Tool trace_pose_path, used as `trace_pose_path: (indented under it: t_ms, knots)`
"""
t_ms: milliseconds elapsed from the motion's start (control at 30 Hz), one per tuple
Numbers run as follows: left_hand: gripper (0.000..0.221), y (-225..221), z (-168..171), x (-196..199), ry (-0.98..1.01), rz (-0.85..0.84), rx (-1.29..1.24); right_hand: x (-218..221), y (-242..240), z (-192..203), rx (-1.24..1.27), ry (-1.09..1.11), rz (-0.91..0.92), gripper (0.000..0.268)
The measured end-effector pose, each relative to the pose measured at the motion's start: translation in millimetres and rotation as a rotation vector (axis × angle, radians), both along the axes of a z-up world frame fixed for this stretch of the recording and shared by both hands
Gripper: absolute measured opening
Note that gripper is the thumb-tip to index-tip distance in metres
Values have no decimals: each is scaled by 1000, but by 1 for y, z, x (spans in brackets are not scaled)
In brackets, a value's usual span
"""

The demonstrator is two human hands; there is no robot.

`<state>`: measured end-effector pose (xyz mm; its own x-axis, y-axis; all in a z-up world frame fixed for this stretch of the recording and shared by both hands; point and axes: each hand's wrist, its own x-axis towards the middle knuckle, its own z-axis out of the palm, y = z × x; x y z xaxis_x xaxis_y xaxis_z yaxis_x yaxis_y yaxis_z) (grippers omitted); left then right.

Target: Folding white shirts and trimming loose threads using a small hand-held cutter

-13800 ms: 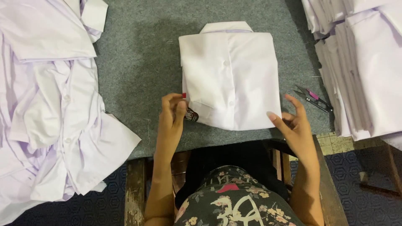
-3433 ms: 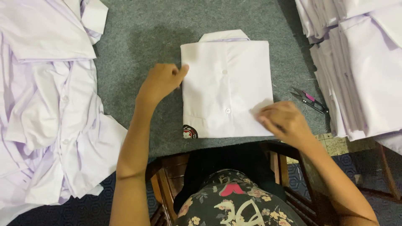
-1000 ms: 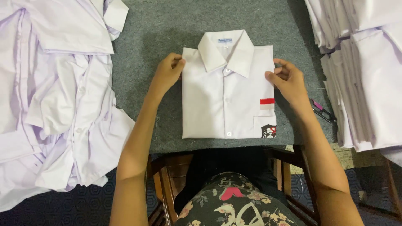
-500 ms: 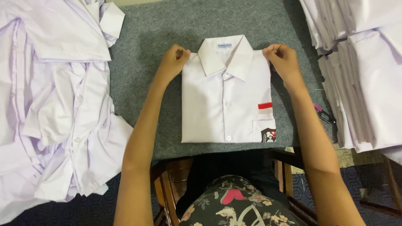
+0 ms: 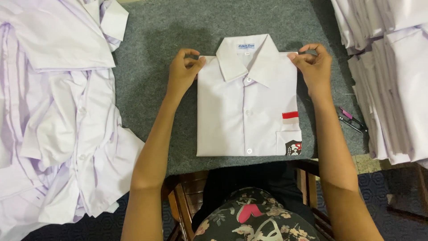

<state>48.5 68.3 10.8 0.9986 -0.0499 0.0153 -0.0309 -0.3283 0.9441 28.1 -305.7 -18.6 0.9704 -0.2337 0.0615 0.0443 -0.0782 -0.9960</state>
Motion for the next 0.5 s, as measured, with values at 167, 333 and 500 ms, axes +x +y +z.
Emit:
trace_pose_path:
  t_ms: [167, 333, 500]
  knots:
    - [27, 2, -9, 5, 18, 5, 25, 2, -1, -6, -40, -12, -38, 32]
    - [29, 6, -6, 5, 18, -13, 30, -4, 6, 7, -81, -38, -54, 36]
    - [25, 8, -15, 9, -62, -50, 47, -12, 8, 15, -484, -131, -168, 38]
